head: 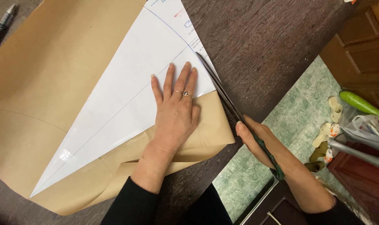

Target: The person uses a pen and a curved ruler to trace a pattern onto a sheet of brown paper. They then use scissors to cut the paper along the traced lines, following the curved and straight edges of the pattern.

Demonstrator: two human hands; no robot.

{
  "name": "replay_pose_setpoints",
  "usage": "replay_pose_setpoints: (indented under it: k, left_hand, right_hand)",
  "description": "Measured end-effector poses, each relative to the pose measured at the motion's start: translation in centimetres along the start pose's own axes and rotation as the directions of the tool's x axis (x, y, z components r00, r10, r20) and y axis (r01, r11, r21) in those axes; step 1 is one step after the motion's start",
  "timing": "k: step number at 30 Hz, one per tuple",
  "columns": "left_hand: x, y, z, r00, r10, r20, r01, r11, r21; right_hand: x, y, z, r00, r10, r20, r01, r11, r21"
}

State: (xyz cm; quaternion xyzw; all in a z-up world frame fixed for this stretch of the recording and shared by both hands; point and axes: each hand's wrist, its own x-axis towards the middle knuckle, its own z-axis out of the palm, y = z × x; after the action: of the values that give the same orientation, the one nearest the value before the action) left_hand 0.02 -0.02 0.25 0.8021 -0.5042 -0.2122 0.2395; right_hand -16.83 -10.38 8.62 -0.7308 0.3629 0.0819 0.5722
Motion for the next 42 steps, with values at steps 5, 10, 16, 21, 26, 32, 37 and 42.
replay_pose_setpoints:
  k: [5,10,16,21,26,32,37,42]
  left_hand:
    - [0.0,0.0,0.1,1.000,-0.001,-0.003,0.001,1.000,0.011]
    - [0.0,0.0,0.0,1.000,-0.008,-0.004,0.009,1.000,0.018]
    - [0.1,0.1,0.0,1.000,-0.007,-0.005,0.007,1.000,0.009]
    - [0.1,0.0,0.1,1.000,-0.012,-0.020,0.012,1.000,0.001]
    - [0.2,-0.1,0.1,1.000,-0.009,-0.005,0.009,1.000,-0.002]
    - [0.2,0.1,-0.1,1.000,-0.004,-0.004,0.004,1.000,0.010]
    - [0.2,0.1,-0.3,1.000,-0.016,0.020,0.016,1.000,-0.004]
    - [0.3,0.2,-0.6,0.999,-0.011,0.031,0.011,1.000,0.003]
  right_hand:
    - [0.3,0.0,0.3,0.997,-0.070,-0.042,0.070,0.998,-0.010]
    - [0.4,0.0,0.6,0.990,-0.123,-0.062,0.122,0.992,-0.014]
    - [0.1,0.5,0.2,0.975,-0.193,-0.106,0.191,0.981,-0.031]
    - [0.3,0.7,0.3,0.961,-0.247,-0.127,0.244,0.969,-0.043]
    - [0.8,0.6,0.6,0.935,-0.314,-0.165,0.307,0.950,-0.064]
    - [1.2,0.6,0.7,0.904,-0.380,-0.196,0.370,0.925,-0.086]
    - [1.4,2.2,-0.2,0.891,-0.420,-0.171,0.389,0.902,-0.184]
    - [2.3,2.3,-1.0,0.917,-0.380,-0.124,0.356,0.917,-0.179]
